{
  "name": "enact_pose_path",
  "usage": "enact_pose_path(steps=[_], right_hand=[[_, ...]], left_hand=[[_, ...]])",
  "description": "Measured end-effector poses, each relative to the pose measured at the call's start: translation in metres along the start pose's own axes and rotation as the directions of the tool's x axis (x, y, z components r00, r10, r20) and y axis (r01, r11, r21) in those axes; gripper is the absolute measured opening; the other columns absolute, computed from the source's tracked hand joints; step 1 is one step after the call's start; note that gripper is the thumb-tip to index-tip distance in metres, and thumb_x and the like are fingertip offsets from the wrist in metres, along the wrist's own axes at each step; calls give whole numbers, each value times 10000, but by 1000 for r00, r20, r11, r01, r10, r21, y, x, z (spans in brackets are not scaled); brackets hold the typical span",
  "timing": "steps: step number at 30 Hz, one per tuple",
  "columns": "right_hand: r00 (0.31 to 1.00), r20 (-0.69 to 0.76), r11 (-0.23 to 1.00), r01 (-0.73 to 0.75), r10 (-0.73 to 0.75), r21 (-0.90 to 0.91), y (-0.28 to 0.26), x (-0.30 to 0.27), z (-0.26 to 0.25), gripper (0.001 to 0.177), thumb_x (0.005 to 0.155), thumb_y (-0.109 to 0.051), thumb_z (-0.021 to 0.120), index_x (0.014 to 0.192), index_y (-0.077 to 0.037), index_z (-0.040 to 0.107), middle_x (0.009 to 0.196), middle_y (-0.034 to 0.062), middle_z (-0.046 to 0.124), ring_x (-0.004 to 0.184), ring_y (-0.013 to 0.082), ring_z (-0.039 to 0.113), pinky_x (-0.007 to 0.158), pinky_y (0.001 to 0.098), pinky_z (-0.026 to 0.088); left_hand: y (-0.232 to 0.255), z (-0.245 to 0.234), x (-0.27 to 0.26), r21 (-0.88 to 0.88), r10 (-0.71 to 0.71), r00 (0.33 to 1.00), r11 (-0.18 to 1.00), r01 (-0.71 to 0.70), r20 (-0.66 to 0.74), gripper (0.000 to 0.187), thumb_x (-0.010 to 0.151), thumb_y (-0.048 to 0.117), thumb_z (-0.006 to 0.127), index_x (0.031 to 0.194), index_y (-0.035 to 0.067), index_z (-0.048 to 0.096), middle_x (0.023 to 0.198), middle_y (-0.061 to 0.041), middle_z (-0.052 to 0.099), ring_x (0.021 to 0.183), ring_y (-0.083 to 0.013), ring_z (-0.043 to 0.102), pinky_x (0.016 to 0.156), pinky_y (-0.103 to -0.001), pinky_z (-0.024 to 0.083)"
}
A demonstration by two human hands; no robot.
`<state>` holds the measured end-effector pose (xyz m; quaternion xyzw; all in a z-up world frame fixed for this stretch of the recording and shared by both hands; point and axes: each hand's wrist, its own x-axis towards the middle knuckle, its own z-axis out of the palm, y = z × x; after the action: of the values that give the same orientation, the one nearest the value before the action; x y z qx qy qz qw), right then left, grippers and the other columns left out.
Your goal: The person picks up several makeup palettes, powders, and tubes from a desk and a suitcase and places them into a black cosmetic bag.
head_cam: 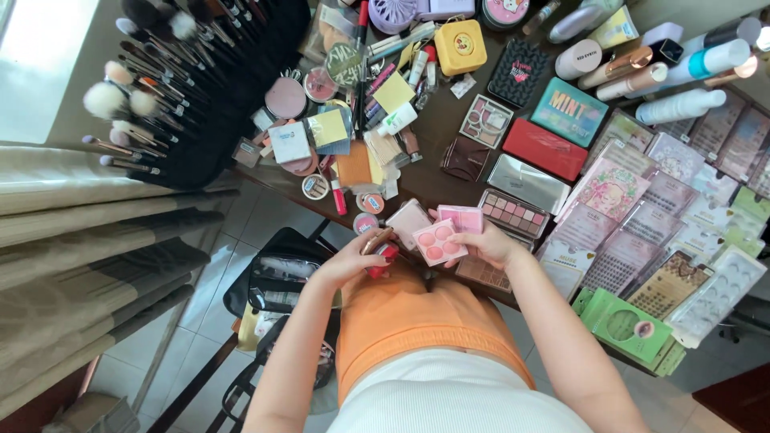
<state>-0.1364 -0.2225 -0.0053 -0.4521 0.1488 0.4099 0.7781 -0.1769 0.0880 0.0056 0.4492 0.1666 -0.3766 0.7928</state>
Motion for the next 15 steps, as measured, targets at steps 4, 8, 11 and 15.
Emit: enact_pose_path(steps=[4, 8, 11, 15], right_hand=[[1000, -10, 1000, 27, -27, 10, 5, 2, -2, 575, 838, 56, 690, 1391, 8, 537, 1470, 188, 564, 1088, 484, 685, 606, 630, 678], [995, -74, 998, 64, -62, 13, 11, 0, -6, 569, 842, 83, 664, 1392, 0, 542, 1414, 203, 609, 1057, 481, 698, 596, 631, 674], [991, -107, 996, 79, -75, 29, 13, -2, -10, 584, 840, 89, 657, 1403, -1, 532, 1446, 194, 586, 1065, 480, 695, 586, 628, 673], [987, -147, 996, 78, -70, 52, 25, -1, -15, 576, 844, 86, 666, 1397, -3, 533, 1438, 167, 599, 1066, 465, 699, 587, 617, 675]], left_hand=[[-15, -40, 31, 165, -33, 997, 986, 20, 73, 618, 716, 29, 905, 1281, 9, 654, 1114, -168, 663, 856, -263, 718, 651, -443, 680], [26, -32, 34, 255, -123, 990, 962, 100, 76, 599, 734, 76, 889, 1273, -9, 642, 1160, -244, 616, 900, -345, 716, 639, -454, 689], [35, -29, 36, 244, -170, 983, 959, 147, 74, 626, 754, 108, 891, 1303, -18, 619, 1290, -275, 558, 1064, -393, 663, 697, -490, 687], [43, -11, 18, 127, -187, 982, 975, 184, 12, 659, 773, 120, 900, 1349, 23, 596, 1421, -247, 479, 1227, -387, 589, 788, -508, 676]])
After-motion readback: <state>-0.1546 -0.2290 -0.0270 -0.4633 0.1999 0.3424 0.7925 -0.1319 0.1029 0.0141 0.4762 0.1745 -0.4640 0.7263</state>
